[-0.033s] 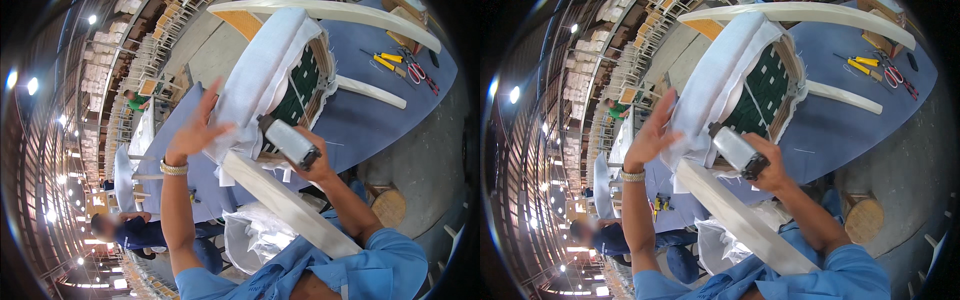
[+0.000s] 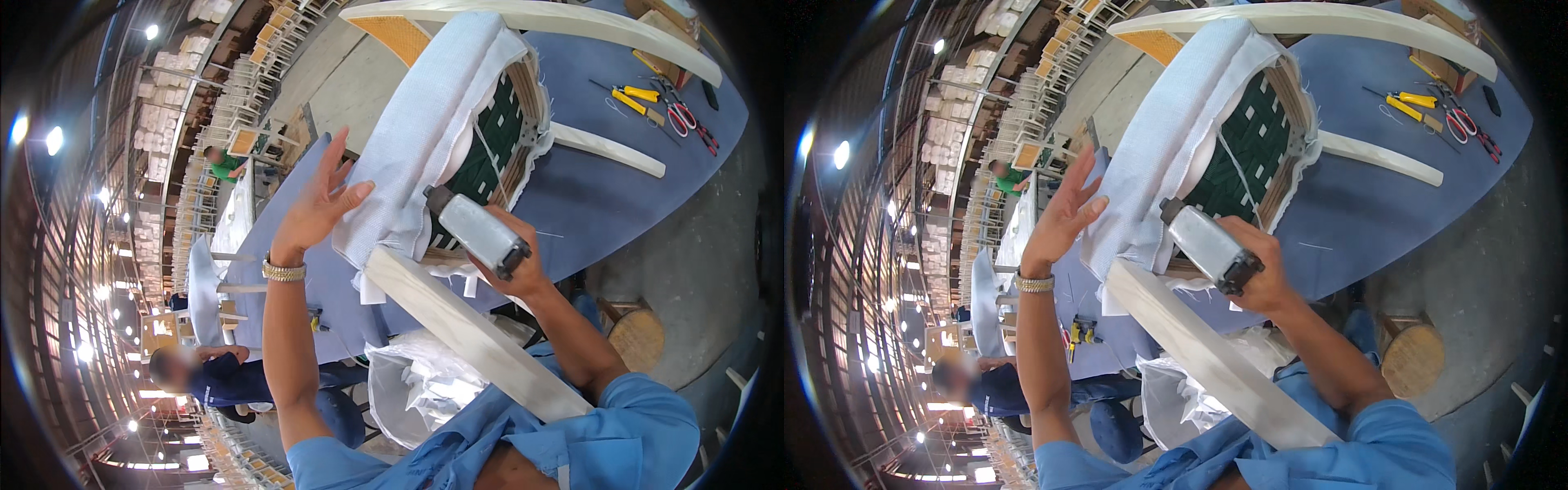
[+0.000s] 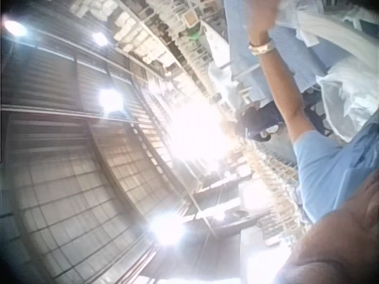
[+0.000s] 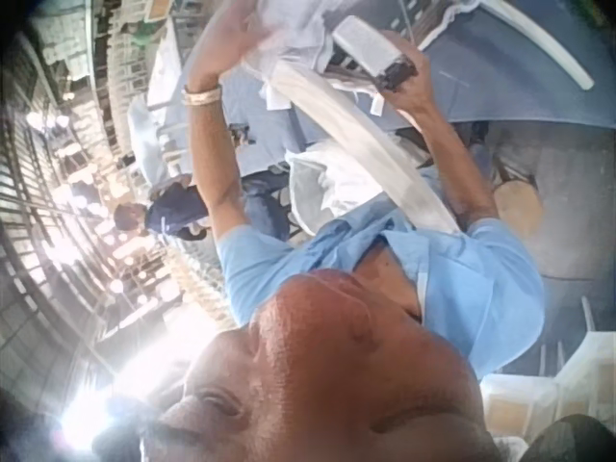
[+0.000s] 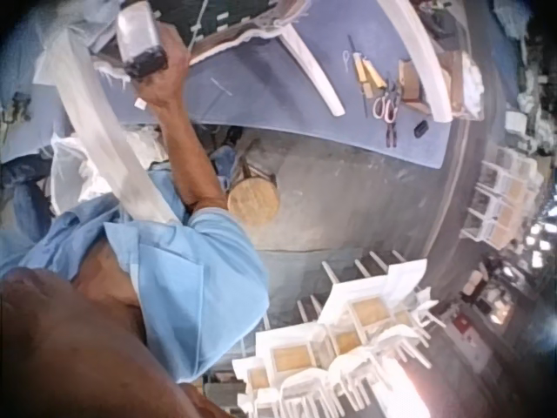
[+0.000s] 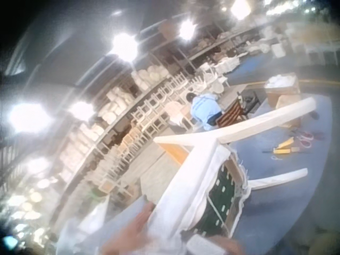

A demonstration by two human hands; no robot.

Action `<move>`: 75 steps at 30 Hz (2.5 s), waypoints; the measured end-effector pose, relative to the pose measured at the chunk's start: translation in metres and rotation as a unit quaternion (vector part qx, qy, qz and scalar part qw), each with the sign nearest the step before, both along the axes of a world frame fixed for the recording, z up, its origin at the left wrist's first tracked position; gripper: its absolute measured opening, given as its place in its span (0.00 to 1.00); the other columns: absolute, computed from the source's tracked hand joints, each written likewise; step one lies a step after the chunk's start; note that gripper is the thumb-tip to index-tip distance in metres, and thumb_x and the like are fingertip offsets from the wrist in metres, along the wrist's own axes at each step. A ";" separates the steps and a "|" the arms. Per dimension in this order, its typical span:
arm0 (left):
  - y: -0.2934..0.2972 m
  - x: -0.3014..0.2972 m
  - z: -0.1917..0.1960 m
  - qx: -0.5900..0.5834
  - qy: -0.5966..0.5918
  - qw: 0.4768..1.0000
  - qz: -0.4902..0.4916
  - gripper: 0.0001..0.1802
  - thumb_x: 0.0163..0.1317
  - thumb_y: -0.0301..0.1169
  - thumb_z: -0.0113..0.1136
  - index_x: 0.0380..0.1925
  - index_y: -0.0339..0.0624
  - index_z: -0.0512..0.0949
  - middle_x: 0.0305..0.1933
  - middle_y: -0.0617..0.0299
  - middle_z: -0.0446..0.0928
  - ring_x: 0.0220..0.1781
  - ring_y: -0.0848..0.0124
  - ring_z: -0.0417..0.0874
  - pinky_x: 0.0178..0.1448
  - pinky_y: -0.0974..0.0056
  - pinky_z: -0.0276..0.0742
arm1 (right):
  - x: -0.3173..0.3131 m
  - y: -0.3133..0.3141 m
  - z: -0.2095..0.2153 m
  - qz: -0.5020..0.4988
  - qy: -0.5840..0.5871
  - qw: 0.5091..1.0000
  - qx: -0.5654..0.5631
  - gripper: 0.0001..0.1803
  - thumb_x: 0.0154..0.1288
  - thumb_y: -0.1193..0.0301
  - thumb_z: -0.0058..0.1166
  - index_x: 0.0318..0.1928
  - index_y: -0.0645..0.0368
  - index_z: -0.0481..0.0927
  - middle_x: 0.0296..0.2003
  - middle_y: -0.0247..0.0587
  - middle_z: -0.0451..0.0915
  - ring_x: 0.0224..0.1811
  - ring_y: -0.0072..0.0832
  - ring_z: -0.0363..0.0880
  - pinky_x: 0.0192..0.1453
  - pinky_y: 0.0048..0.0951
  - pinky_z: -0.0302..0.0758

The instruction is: The person staples white fabric onto a chair seat frame using a pneumatic staple gun. They repeatedly pull, smooth, and staple the fabric around the edges, flip the chair to access different sides, and trim excess material with a utility knife.

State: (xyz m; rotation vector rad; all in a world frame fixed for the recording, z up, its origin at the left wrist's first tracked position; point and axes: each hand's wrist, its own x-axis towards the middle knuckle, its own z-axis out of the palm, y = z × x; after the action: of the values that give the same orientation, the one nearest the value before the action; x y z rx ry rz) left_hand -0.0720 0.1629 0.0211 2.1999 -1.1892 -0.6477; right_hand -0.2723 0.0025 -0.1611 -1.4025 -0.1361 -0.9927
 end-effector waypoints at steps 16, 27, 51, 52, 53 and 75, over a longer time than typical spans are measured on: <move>-0.014 -0.032 -0.013 0.146 -0.250 0.957 0.035 0.65 0.47 0.41 0.72 0.77 0.31 0.38 0.76 0.22 0.46 0.79 0.34 0.50 0.76 0.50 0.62 | 0.003 0.005 0.012 0.089 0.062 0.993 -0.041 0.31 0.51 0.68 0.65 0.56 0.71 0.79 0.52 0.56 0.82 0.52 0.48 0.84 0.57 0.37 0.78; -0.015 -0.027 -0.011 0.133 -0.251 0.959 0.000 0.65 0.48 0.39 0.73 0.77 0.35 0.40 0.77 0.25 0.48 0.80 0.36 0.49 0.77 0.49 0.59 | 0.002 0.001 0.026 0.103 0.127 0.986 -0.038 0.31 0.46 0.70 0.67 0.55 0.67 0.79 0.48 0.54 0.83 0.49 0.49 0.84 0.51 0.35 0.79; 0.007 -0.016 0.000 0.025 -0.022 0.999 -0.011 0.62 0.58 0.55 0.69 0.78 0.34 0.43 0.80 0.39 0.49 0.83 0.54 0.48 0.82 0.56 0.44 | 0.001 0.017 0.008 0.101 0.064 0.992 -0.040 0.36 0.44 0.67 0.66 0.57 0.70 0.78 0.51 0.57 0.81 0.51 0.49 0.83 0.55 0.36 0.78; 0.007 -0.016 -0.001 0.014 0.000 1.000 -0.013 0.60 0.63 0.57 0.65 0.78 0.32 0.42 0.80 0.37 0.47 0.83 0.53 0.46 0.82 0.56 0.42 | 0.001 0.018 0.005 0.102 0.055 0.992 -0.043 0.36 0.45 0.67 0.66 0.57 0.70 0.78 0.51 0.58 0.81 0.51 0.49 0.83 0.55 0.36 0.78; 0.008 -0.015 0.000 0.017 -0.001 1.000 -0.011 0.57 0.66 0.57 0.61 0.78 0.32 0.42 0.81 0.38 0.47 0.84 0.53 0.45 0.82 0.56 0.42 | 0.002 0.019 0.002 0.102 0.046 0.993 -0.047 0.36 0.45 0.66 0.66 0.57 0.70 0.78 0.51 0.58 0.81 0.51 0.50 0.83 0.55 0.36 0.78; -0.012 0.170 -0.060 -0.115 -0.205 0.972 0.025 0.43 0.78 0.60 0.28 0.79 0.38 0.45 0.84 0.54 0.40 0.85 0.63 0.36 0.84 0.56 0.29 | -0.049 -0.016 -0.021 0.020 0.302 0.953 0.017 0.14 0.58 0.77 0.68 0.45 0.65 0.82 0.36 0.41 0.83 0.37 0.26 0.83 0.43 0.26 0.77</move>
State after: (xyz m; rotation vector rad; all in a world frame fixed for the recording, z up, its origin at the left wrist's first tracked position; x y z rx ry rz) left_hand 0.0976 0.1508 -0.0391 2.2138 -1.3255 -0.0240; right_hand -0.3209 -0.0133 -0.1823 -1.6043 0.3048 -0.4932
